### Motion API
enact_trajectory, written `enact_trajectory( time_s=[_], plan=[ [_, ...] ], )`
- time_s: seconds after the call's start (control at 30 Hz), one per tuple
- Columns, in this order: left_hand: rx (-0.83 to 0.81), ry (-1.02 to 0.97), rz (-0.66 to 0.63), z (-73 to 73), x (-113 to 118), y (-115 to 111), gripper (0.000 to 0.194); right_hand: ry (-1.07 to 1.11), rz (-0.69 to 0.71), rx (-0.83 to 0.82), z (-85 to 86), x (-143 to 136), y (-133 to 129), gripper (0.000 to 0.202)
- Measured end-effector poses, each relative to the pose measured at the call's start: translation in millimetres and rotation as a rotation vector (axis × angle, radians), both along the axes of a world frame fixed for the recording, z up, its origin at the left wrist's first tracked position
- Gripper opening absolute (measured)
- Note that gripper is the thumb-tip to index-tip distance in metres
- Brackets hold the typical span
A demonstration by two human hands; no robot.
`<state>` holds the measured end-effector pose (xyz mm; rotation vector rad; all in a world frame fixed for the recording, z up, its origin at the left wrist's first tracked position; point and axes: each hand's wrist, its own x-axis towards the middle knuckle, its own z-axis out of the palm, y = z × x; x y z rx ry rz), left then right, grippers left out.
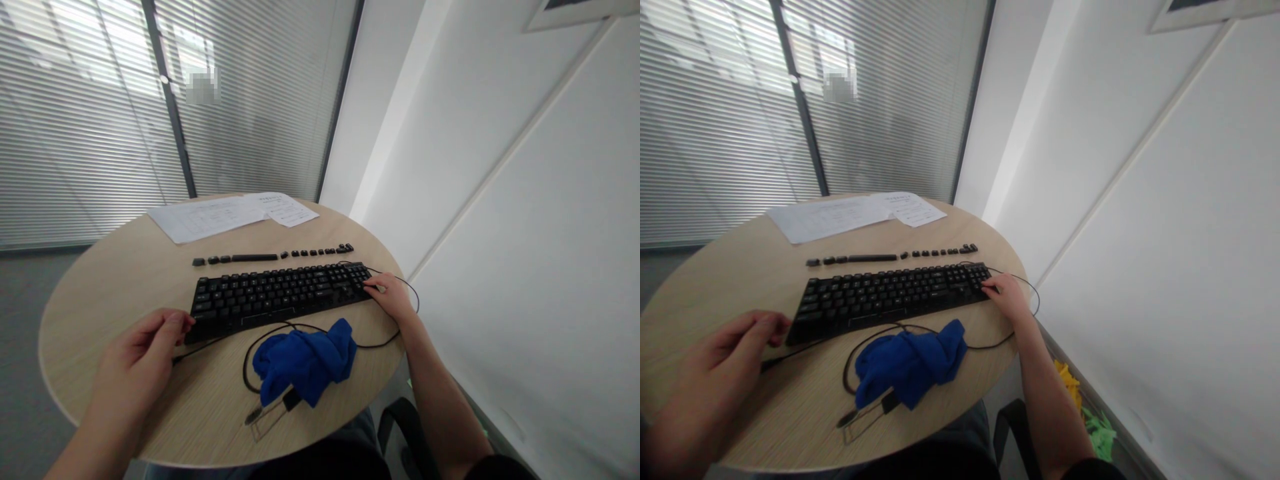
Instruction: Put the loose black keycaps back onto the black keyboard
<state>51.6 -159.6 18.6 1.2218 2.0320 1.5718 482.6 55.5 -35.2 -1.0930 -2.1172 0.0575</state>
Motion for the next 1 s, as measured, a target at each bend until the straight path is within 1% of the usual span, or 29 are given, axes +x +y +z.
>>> enact_trajectory(
  time_s=[0.27,0.6,0.8,0.9,1.0],
  plan=[
    [-0.019,0.033,0.006,7.6,3.4,-2.5,0.032,-0.031,0.002,0.042,0.0,-1.9,-0.8,0.009],
    [-0.01,0.077,0.002,3.9,1.5,-1.3,0.033,-0.037,0.01,0.009,-1.1,-0.4,-1.0,0.011],
    [-0.012,0.06,0.001,1.5,0.2,-2.2,0.033,-0.045,0.002,-0.029,-0.1,-0.5,-0.5,0.014],
    [-0.016,0.044,0.007,1.4,0.7,-2.2,0.031,-0.008,-0.02,-0.053,-1.8,0.4,0.5,0.016],
    [-0.015,0.038,0.0,0.3,-0.3,-1.2,0.032,0.106,-0.071,-0.072,-5.3,3.2,1.8,0.022]
  ],
)
